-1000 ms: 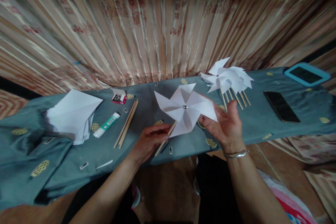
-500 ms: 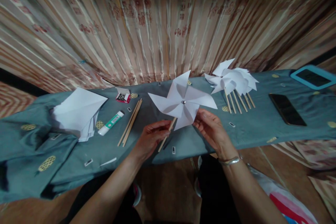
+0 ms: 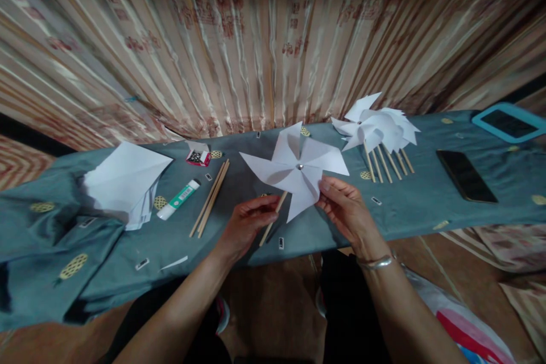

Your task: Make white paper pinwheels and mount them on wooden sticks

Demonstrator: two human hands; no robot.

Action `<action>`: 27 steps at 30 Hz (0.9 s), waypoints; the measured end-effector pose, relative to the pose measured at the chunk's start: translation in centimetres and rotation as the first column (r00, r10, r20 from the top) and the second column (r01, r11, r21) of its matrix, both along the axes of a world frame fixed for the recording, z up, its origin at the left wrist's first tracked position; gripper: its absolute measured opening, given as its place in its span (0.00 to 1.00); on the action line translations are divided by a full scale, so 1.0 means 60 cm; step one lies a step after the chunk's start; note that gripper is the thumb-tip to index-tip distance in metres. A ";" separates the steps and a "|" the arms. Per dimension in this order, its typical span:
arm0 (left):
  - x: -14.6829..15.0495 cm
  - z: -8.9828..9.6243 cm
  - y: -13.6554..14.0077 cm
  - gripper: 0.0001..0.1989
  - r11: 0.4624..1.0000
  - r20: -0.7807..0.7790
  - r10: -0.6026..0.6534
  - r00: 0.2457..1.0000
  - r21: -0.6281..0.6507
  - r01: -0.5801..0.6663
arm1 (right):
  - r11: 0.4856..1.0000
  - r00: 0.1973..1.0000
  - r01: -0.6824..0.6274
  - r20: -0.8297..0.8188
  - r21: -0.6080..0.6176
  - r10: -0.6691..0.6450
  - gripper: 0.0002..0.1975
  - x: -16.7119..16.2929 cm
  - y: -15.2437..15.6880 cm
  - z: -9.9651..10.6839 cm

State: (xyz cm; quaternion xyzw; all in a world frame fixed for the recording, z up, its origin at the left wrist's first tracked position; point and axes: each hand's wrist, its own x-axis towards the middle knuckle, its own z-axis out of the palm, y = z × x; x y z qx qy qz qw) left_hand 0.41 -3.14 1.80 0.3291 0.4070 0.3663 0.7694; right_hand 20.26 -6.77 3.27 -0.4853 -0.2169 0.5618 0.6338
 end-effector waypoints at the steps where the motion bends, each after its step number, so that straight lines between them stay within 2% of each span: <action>1: 0.000 -0.001 0.000 0.17 1.000 -0.001 0.000 1.000 0.008 0.000 | 1.000 1.000 0.000 -0.010 -0.003 0.000 0.15 -0.001 0.000 0.000; 14: 0.010 -0.004 -0.003 0.16 0.996 0.016 -0.032 0.999 0.078 0.031 | 1.000 0.994 -0.025 -0.107 0.009 0.026 0.14 -0.026 -0.003 -0.007; 21: 0.007 -0.002 -0.005 0.21 0.996 0.055 0.038 0.998 -0.086 -0.033 | 1.000 0.994 0.020 -0.107 -0.014 -0.022 0.15 -0.034 -0.002 -0.013; 27: 0.007 0.000 -0.007 0.20 0.998 0.048 0.043 0.998 -0.052 -0.041 | 1.000 0.995 0.019 -0.100 -0.018 -0.021 0.15 -0.039 0.000 -0.012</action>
